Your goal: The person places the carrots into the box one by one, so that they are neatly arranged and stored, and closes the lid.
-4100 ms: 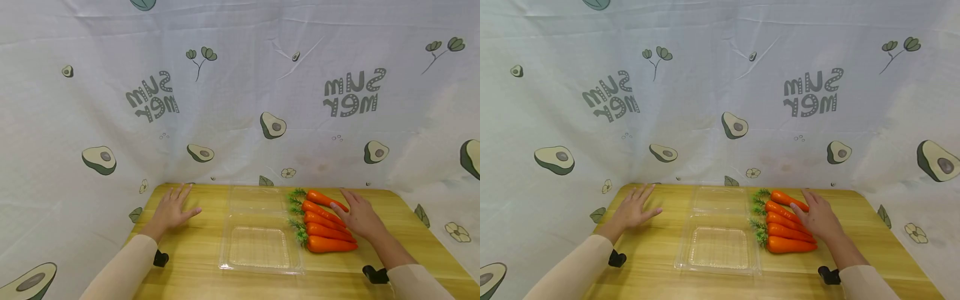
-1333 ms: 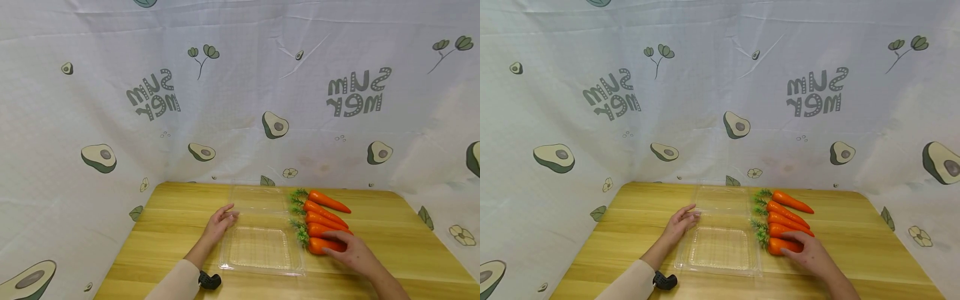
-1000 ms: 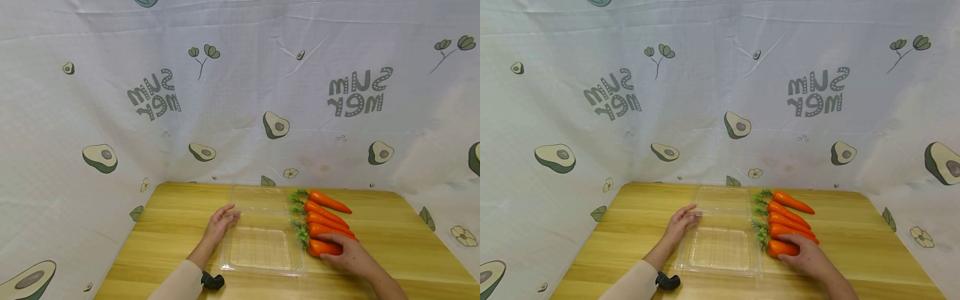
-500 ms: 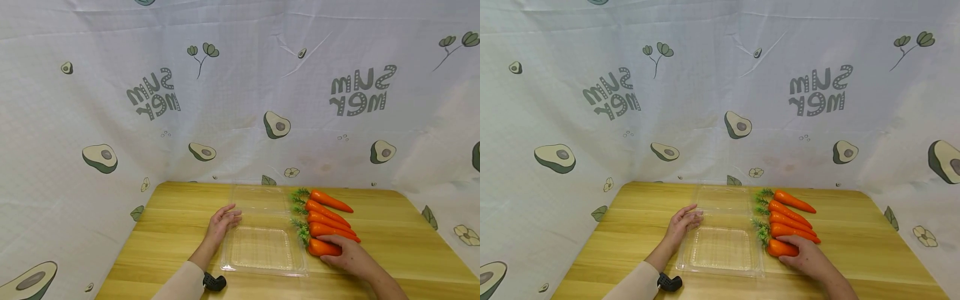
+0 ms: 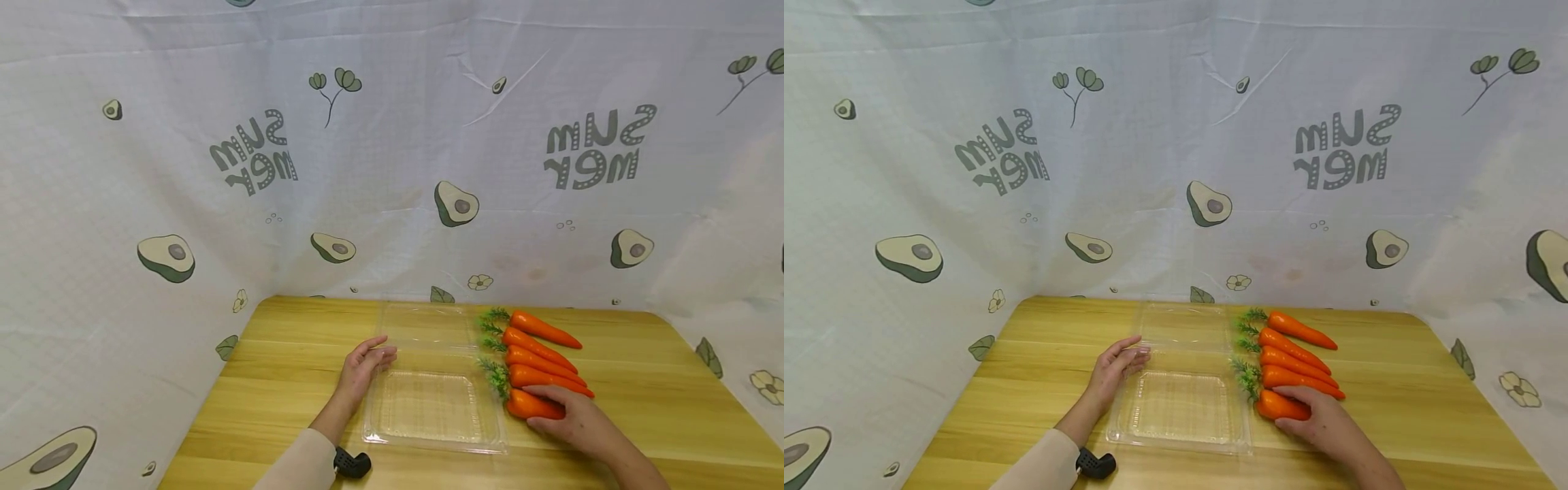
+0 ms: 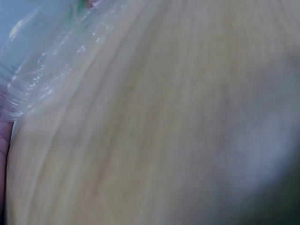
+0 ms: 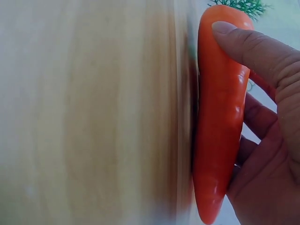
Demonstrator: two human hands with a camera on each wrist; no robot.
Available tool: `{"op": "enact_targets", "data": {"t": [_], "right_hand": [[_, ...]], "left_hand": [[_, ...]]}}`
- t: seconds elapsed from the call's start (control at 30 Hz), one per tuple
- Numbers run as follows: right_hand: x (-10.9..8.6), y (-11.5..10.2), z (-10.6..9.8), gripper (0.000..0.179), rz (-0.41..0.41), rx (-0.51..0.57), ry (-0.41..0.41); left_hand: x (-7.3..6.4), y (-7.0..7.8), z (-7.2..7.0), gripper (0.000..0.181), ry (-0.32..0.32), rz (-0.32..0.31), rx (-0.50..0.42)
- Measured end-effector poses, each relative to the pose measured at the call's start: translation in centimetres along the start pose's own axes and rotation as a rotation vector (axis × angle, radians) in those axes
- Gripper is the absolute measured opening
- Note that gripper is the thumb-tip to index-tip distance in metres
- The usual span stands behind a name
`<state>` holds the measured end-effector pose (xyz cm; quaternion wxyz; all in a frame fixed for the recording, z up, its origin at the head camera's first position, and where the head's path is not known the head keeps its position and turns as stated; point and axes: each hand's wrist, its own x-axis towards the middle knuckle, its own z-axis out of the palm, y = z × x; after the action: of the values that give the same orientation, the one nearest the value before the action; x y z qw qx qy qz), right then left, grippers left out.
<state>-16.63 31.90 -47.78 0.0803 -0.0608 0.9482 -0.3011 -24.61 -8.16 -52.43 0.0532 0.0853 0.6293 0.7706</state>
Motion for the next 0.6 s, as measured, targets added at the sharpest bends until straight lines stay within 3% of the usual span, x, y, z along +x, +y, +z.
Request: {"op": "enact_targets", "data": {"t": [0.6], "right_hand": [[-0.6, -0.2, -1.7, 0.064, 0.012, 0.023, 0.154]], "left_hand": [[0.1, -0.4, -0.1, 0.047, 0.002, 0.037, -0.007]]}}
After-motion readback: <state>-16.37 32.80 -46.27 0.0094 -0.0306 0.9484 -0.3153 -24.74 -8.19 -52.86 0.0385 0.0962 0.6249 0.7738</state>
